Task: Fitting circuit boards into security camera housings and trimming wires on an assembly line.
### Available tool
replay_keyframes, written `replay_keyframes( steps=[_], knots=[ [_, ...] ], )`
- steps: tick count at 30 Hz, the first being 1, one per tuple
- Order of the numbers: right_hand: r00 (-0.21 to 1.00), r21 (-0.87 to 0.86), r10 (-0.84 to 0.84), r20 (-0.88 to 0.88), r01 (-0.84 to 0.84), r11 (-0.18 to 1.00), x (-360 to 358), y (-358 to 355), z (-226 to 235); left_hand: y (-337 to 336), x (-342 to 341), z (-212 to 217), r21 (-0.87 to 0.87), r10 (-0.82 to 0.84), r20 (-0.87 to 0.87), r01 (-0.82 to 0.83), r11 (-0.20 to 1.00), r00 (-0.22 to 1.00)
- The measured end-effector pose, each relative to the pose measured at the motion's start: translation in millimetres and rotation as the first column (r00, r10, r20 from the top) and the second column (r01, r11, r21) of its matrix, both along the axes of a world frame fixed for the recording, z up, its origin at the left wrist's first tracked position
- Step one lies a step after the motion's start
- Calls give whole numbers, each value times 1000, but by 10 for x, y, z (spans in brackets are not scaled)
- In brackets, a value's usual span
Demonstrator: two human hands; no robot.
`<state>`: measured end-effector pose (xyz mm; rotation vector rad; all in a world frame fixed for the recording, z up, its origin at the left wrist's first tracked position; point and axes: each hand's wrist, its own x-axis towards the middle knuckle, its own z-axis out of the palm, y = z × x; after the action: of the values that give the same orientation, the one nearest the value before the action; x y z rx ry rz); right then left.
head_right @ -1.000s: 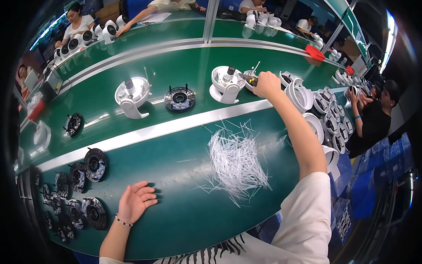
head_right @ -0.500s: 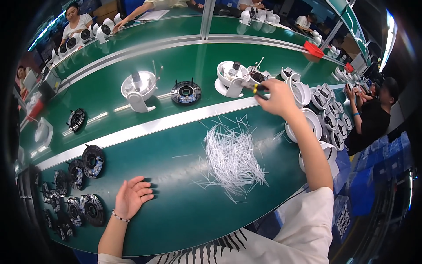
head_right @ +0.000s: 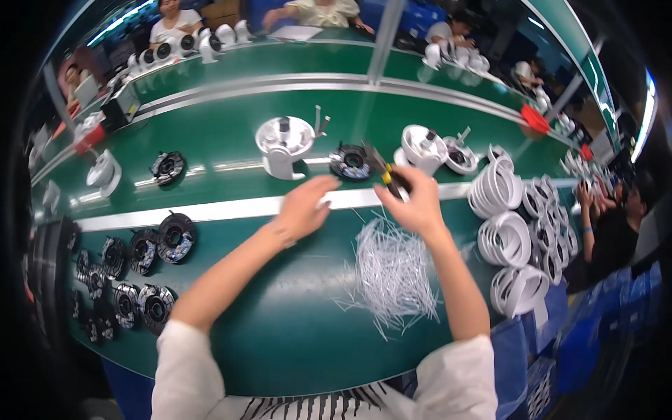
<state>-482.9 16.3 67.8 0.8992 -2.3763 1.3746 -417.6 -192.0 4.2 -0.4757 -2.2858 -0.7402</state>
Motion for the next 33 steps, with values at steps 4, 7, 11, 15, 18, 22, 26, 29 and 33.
replay_keyframes(
  steps=[4,7,11,15,18,22,26,29,33],
  knots=[
    [993,108,72,-88,-63,992,453,97,234,104,-842,-313,3,325,270,-338,941,906],
    [996,104,73,-50,-67,992,483,254,275,168,-1039,-396,142,302,327,-362,921,896],
    [997,32,77,-3,-77,997,409,330,205,120,-916,-353,125,149,310,-196,973,939],
    [991,7,129,-36,-129,992,461,375,210,-4,-260,-50,99,-57,286,30,995,957],
    [981,39,185,-54,-183,982,444,384,182,-264,517,126,43,-51,496,34,998,867],
    [971,-4,219,-95,-220,975,339,443,204,-484,1131,242,54,-25,664,-14,998,747],
    [966,-32,225,-129,-231,972,317,401,304,-632,1238,482,-317,50,652,211,925,757],
    [967,-46,235,-102,-241,970,348,420,336,-614,652,845,-61,86,777,-61,996,624],
    [956,45,246,-157,-242,969,439,345,450,-719,-448,512,468,0,784,-591,657,621]
  ],
)
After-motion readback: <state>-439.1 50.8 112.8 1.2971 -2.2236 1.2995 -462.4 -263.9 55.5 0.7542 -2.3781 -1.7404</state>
